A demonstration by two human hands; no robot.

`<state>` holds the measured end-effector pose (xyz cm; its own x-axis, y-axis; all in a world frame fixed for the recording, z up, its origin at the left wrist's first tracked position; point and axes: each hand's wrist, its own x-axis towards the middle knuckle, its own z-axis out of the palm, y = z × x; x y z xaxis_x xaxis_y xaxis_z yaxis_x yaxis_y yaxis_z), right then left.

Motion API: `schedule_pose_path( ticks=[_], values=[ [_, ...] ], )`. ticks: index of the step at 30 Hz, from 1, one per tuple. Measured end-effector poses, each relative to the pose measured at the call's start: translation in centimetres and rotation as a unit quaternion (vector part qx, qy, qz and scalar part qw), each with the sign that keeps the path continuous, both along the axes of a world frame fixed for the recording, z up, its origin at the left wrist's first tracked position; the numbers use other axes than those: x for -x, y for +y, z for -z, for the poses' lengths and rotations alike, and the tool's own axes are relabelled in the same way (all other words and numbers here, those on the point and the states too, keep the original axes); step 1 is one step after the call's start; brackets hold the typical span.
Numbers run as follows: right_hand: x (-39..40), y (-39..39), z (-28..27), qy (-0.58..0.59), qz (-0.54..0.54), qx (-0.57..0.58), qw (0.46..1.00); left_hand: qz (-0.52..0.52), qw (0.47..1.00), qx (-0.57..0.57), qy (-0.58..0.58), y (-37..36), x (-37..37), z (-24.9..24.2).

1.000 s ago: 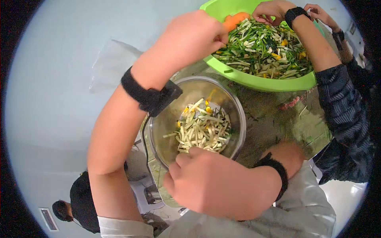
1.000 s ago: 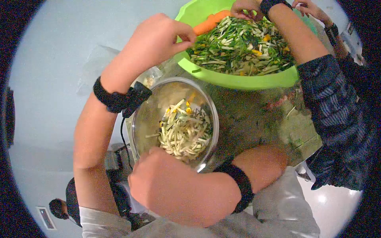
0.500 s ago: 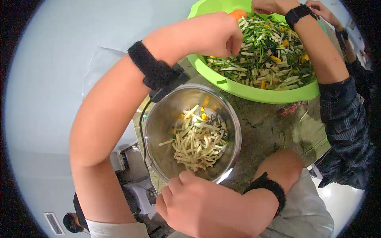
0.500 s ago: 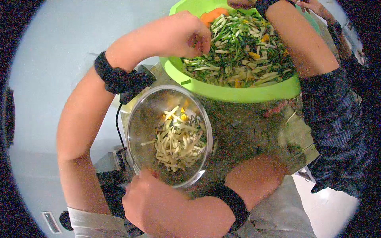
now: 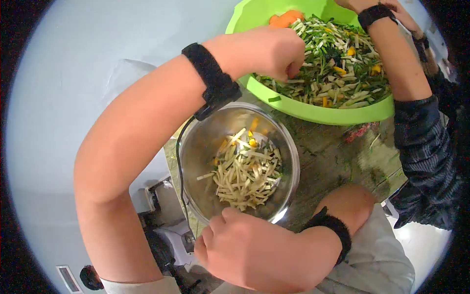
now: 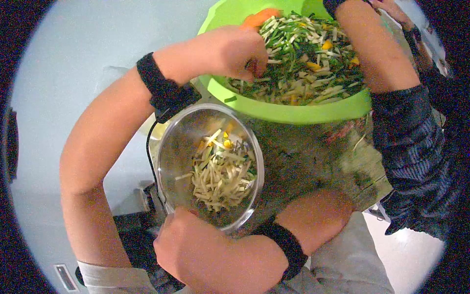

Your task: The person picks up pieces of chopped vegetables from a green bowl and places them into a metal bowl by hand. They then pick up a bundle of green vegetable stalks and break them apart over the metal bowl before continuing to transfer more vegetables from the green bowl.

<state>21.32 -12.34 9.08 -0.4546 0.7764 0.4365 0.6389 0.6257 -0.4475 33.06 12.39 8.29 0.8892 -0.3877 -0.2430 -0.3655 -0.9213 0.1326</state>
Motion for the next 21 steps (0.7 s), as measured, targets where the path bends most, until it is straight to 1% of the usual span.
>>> schedule_pose_path(
  ticks=[1,4,7,10,12,14,16,20,21],
  values=[
    [0.1,0.0,0.1,-0.002,-0.001,0.0,1.0,-0.009,1.0,-0.025,-0.007,-0.1,0.1,-0.1],
    [0.1,-0.1,0.0,-0.005,-0.006,0.0,1.0,-0.005,0.999,0.03,-0.026,0.2,0.3,0.1],
    [0.2,-0.1,0.1,-0.01,-0.007,-0.001,1.0,-0.017,1.0,-0.023,-0.013,0.6,0.2,-1.0],
    [0.2,0.0,0.2,-0.014,-0.013,-0.001,1.0,-0.063,0.998,0.013,-0.027,0.4,1.6,-3.2],
    [0.3,0.0,0.3,-0.02,-0.018,0.0,1.0,-0.14,0.986,0.046,0.073,0.3,1.7,-5.5],
    [0.4,0.0,0.3,-0.025,-0.021,-0.001,0.999,-0.199,0.964,0.132,0.117,0.7,2.4,-6.1],
    [0.4,0.0,0.3,-0.035,-0.027,-0.001,0.999,-0.241,0.928,0.267,0.099,1.4,4.0,-5.8],
    [0.6,0.0,0.6,-0.049,-0.032,-0.001,0.998,-0.265,0.93,0.246,0.065,1.6,6.1,-7.0],
    [0.8,0.0,0.9,-0.031,-0.034,0.003,0.999,-0.268,0.934,0.227,0.058,1.2,6.7,-7.6]
  ],
)
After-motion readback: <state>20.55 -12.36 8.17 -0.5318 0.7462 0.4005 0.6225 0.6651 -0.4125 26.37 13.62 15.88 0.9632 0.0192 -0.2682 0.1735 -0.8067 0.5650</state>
